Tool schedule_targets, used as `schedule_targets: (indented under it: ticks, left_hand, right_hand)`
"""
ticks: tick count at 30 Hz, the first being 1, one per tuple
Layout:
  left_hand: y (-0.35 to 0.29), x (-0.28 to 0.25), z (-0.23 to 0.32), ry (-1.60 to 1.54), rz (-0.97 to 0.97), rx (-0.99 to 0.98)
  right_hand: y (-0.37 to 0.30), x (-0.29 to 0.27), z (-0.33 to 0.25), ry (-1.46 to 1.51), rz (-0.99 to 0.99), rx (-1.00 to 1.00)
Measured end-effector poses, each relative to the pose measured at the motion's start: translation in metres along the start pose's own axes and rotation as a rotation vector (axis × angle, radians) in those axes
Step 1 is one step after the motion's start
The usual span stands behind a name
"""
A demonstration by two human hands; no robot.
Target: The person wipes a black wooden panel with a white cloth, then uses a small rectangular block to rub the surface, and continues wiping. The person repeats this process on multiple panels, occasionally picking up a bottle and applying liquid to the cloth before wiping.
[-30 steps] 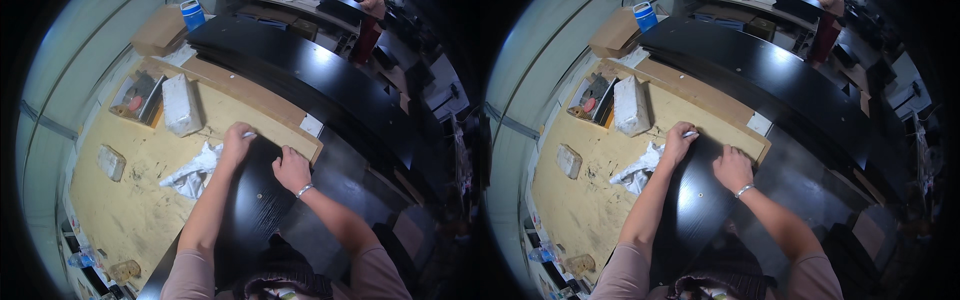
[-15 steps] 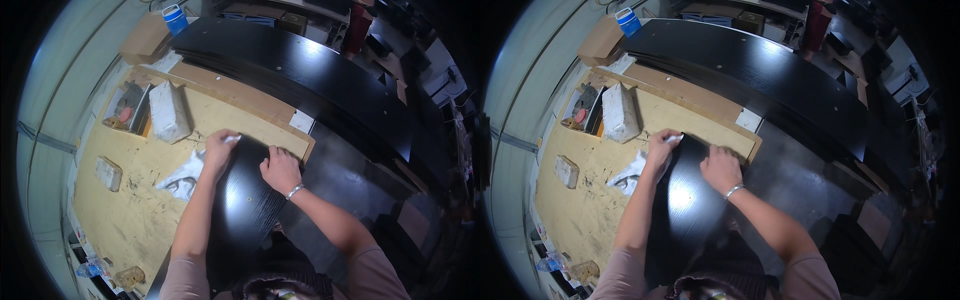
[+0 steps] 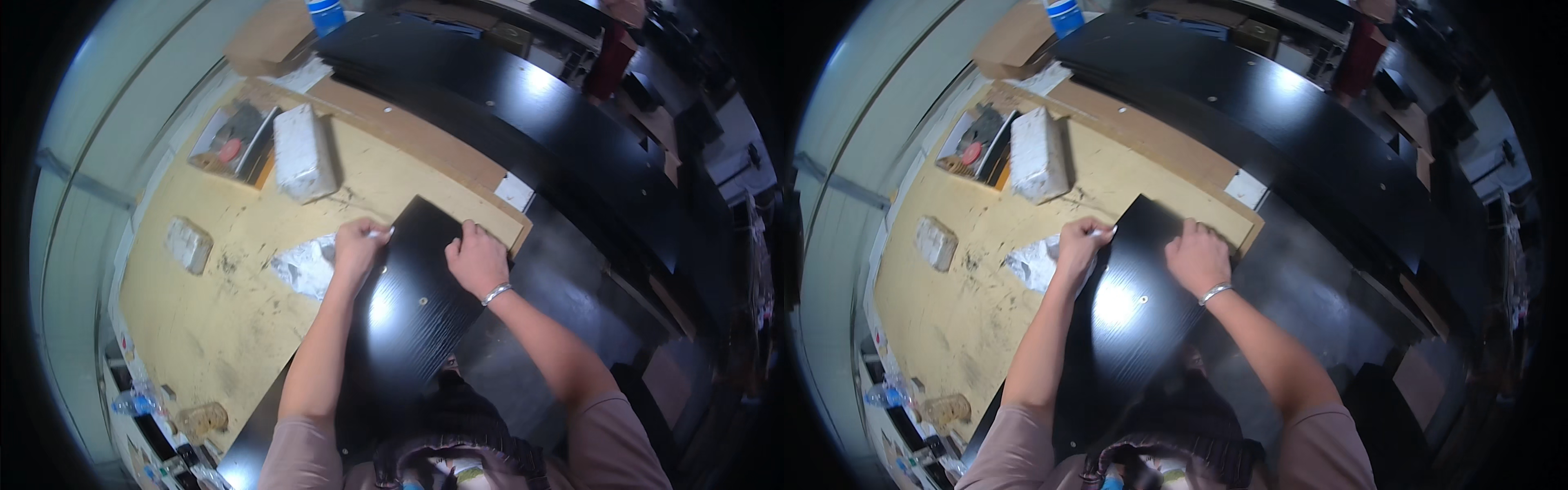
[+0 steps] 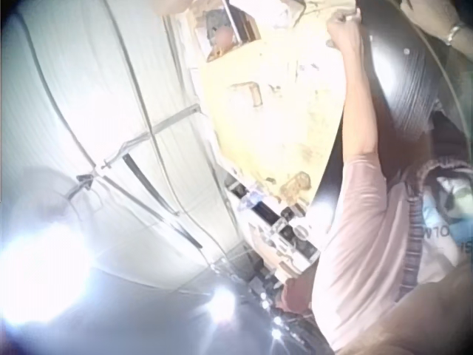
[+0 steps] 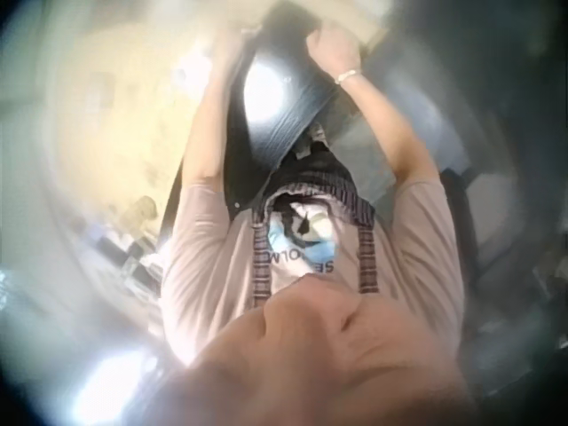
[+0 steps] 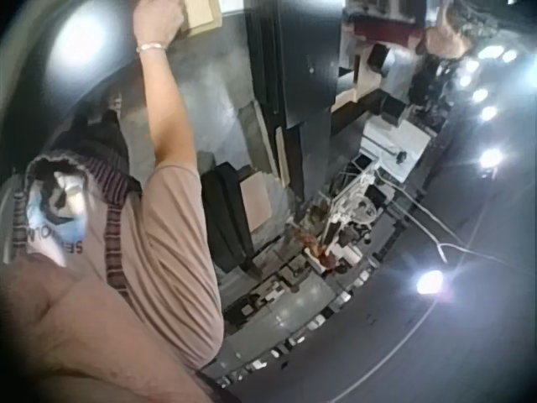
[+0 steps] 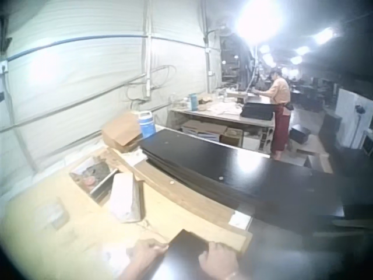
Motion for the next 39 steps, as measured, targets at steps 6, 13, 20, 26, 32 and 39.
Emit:
schedule_targets:
  ticks: [6, 13, 20, 26, 32, 39]
  left_hand:
    - [-0.162, -0.155, -0.111, 0.070, 0.153, -0.143]
    - [-0.316, -0.276, -0.207, 0.136, 0.450, -0.349]
    - [-0.189, -0.143, -0.115, 0.388, 0.501, 0.005]
    - [-0.228, -0.187, -0.141, 0.286, 0.385, -0.086]
    - [-0.371, -0.325, -0.243, 0.245, 0.524, -0.197]
    - [-0.386, -0.333, -0.252, 0.195, 0.589, -0.236]
  right_hand:
    - [0.000, 0.003, 0.005, -0.037, 0.043, -0.005]
    - [-0.003, 0.004, -0.002, -0.099, 0.088, -0.058]
    - [-0.001, 0.007, 0.000, -0.157, 0.037, -0.038]
    - [0.001, 0.011, 0.013, -0.208, 0.102, -0.087]
    - [0.001, 0.008, 0.009, -0.209, 0.090, -0.082]
    - [0.007, 0.015, 0.020, -0.225, 0.037, -0.062]
Point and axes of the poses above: each hand's wrist, its own y-axis towards the middle knuckle, its own x-axis out of the palm, z = x × y, the point moved 4 cm from there along y, towards the middle knuckle, and after that the axes turned 8 degrees about -x, right-handed, at the moved point
